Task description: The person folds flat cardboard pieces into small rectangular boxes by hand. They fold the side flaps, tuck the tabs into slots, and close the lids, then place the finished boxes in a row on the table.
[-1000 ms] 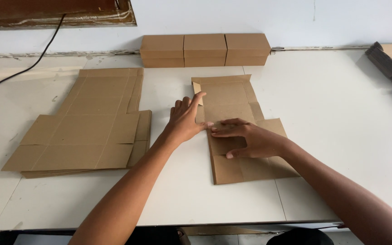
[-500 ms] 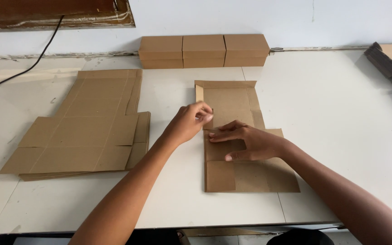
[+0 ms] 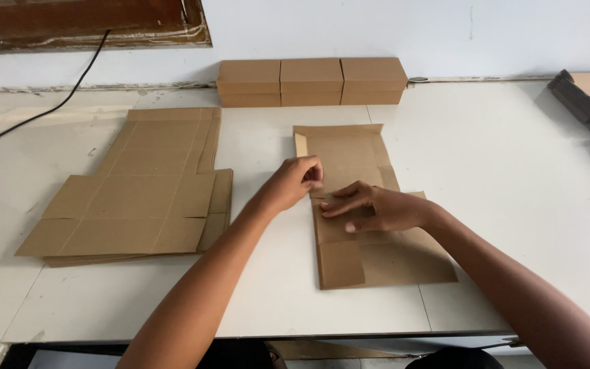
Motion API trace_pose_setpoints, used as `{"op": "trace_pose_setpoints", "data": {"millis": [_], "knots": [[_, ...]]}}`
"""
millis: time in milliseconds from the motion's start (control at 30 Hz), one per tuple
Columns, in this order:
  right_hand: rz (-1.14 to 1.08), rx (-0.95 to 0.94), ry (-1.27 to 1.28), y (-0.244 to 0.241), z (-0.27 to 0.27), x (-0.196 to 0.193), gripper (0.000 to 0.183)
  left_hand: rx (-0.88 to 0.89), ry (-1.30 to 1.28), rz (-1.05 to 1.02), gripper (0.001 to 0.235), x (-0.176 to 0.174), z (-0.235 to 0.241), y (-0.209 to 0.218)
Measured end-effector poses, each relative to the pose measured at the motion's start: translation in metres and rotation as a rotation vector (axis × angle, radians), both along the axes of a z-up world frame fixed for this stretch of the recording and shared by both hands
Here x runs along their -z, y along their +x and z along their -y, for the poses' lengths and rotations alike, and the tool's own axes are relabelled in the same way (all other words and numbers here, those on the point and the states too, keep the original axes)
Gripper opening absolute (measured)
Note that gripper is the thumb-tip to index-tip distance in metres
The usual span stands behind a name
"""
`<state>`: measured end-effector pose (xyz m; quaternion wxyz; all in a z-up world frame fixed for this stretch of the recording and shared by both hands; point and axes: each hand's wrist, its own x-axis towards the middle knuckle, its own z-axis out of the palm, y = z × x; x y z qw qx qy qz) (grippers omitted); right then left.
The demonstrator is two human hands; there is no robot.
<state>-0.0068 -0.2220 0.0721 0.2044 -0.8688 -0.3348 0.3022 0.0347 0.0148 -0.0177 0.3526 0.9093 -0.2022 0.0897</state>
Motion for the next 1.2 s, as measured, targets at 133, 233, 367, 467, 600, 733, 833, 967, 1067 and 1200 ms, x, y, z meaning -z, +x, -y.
{"op": "trace_pose_setpoints", "data": {"millis": [133, 233, 367, 467, 600, 733, 833, 967, 1067, 1200], "knots": [[-0.044, -0.024, 0.176, 0.01, 0.007, 0.013, 0.043, 0.169, -0.105, -0.272, 0.029, -0.026, -0.018, -0.019], [-0.029, -0.048, 0.186, 0.014, 0.009, 0.017, 0.042, 0.204, -0.118, -0.267, 0.033, -0.036, -0.019, -0.028], [-0.028, -0.043, 0.161, 0.015, 0.009, 0.018, 0.042, 0.193, -0.139, -0.209, 0.021, -0.015, -0.016, -0.012], [-0.007, -0.059, 0.204, 0.013, 0.008, 0.018, 0.038, 0.134, -0.075, -0.167, 0.012, -0.009, -0.009, -0.009], [0.086, -0.038, 0.319, 0.012, 0.002, 0.028, 0.027, 0.072, 0.029, -0.06, 0.006, -0.001, -0.001, -0.004], [0.292, 0.062, 0.497, 0.026, -0.004, 0.064, 0.021, -0.01, 0.23, 0.097, 0.004, -0.008, -0.001, -0.005], [0.484, 0.036, 0.505, 0.031, -0.013, 0.084, 0.021, -0.059, 0.184, 0.136, 0.006, -0.01, -0.004, -0.004], [0.682, -0.108, 0.383, 0.026, -0.011, 0.08, 0.05, -0.34, 0.073, 0.222, 0.022, 0.004, -0.026, 0.012], [0.659, -0.24, 0.332, 0.013, -0.016, 0.06, 0.048, -0.471, 0.316, 0.015, 0.05, 0.015, -0.036, 0.014], [0.764, -0.205, 0.364, 0.016, -0.014, 0.071, 0.05, -0.35, 0.245, -0.021, 0.055, 0.002, -0.02, 0.003]]}}
